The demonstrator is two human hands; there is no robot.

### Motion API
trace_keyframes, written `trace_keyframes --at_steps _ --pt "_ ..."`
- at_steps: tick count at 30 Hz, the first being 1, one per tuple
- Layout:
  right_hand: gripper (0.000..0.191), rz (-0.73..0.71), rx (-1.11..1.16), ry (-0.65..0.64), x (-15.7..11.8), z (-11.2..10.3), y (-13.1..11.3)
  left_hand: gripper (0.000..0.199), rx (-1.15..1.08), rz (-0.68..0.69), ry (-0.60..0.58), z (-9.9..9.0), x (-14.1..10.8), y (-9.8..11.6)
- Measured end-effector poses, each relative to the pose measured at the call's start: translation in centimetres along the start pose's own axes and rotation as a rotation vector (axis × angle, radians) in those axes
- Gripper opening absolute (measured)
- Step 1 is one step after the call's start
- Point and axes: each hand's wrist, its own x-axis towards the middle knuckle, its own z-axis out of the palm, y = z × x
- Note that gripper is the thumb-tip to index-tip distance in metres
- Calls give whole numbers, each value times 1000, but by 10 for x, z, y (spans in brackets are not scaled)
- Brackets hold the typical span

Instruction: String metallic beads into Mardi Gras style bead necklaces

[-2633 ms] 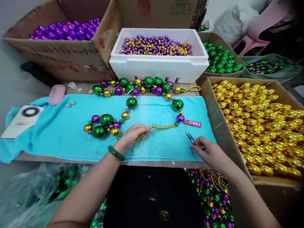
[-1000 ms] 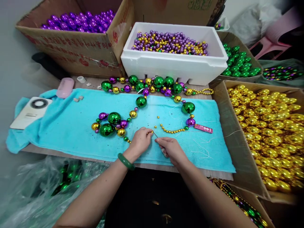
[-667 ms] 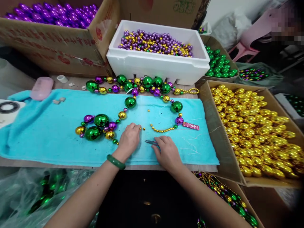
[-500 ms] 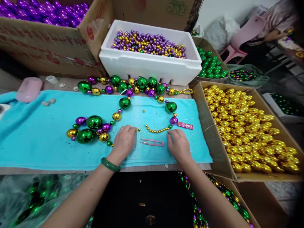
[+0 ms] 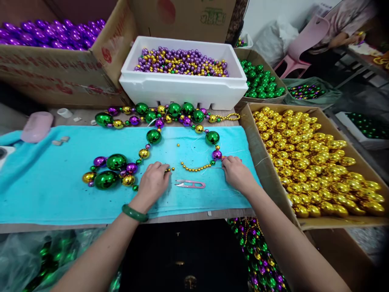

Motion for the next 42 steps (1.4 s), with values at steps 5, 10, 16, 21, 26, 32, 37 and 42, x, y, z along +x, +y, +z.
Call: trace_keyframes --at_steps 5,10,16,21,26,32,37,42 --pt "25 -67 -23 -54 -11 -7 15 30 13 -5 30 -6 2 0" --pt "19 45 21 -190 -35 -18 29 27 2 47 196 -14 4 1" --pt "11 19 425 -121 -53 -35 2 23 -192 283 263 -19 -12 41" --pt "10 -43 799 28 -49 -30 -47 23 -580 182 28 -12 -32 83" --pt "15 -66 605 16 -43 -14 -52 24 -476 9 35 -6 -21 59" --pt "22 -64 377 78 -32 3 -30 31 0 83 50 -8 17 14" --pt "24 -84 395 172 -20 9 -34 39 96 343 -73 -6 41 13" --pt "26 -114 354 122 -10 1 -41 26 53 465 -131 -4 49 18"
